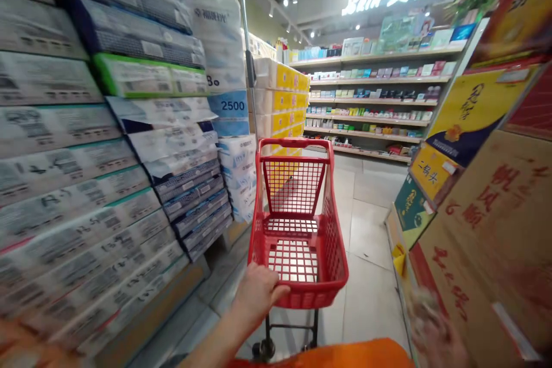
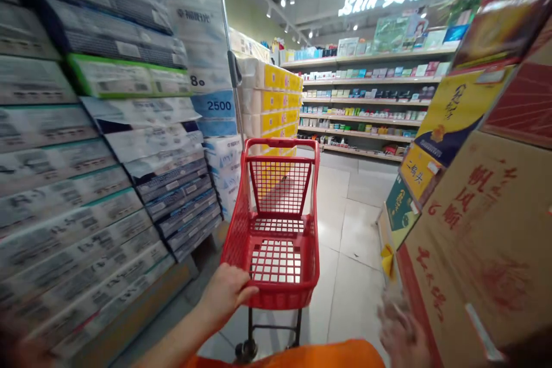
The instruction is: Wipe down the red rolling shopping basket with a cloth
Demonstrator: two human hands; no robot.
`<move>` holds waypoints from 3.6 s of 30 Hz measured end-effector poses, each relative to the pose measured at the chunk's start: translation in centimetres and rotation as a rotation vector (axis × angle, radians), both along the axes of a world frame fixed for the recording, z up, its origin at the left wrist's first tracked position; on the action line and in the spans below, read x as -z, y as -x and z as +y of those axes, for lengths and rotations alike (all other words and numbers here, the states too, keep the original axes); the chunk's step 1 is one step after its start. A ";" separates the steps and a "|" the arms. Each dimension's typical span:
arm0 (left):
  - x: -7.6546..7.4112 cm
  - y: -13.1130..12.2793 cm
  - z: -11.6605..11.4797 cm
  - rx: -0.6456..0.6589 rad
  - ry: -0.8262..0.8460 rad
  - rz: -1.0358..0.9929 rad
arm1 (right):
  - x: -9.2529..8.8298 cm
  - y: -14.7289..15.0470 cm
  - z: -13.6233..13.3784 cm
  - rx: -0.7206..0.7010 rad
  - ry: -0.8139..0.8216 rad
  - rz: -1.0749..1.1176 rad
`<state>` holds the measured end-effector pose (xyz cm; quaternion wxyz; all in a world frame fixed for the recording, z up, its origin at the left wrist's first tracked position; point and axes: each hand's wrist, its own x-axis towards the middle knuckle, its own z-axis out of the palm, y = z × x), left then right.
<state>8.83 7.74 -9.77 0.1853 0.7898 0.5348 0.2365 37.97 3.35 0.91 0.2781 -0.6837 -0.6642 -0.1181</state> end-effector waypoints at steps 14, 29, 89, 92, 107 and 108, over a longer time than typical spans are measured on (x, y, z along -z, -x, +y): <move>-0.5 0.8 -3.8 -0.071 -0.027 -0.124 | 7.6 9.9 1.1 -0.360 -0.182 -0.521; 2.3 0.9 -7.5 -0.246 -0.017 0.034 | 9.7 12.4 1.3 -0.332 -0.118 -0.532; -3.7 -6.4 -1.8 0.219 -0.618 -0.108 | 4.7 3.7 1.4 -0.185 -0.011 -0.259; -4.0 -4.6 -0.8 0.170 -0.514 -0.105 | 6.2 4.9 0.1 -0.276 -0.047 -0.225; -4.6 -6.8 1.1 -0.083 -0.468 -0.084 | -0.2 1.8 3.6 -0.034 0.086 -0.340; -4.2 -5.1 1.2 -0.123 -0.466 -0.080 | 0.3 3.4 3.2 -0.058 0.075 -0.378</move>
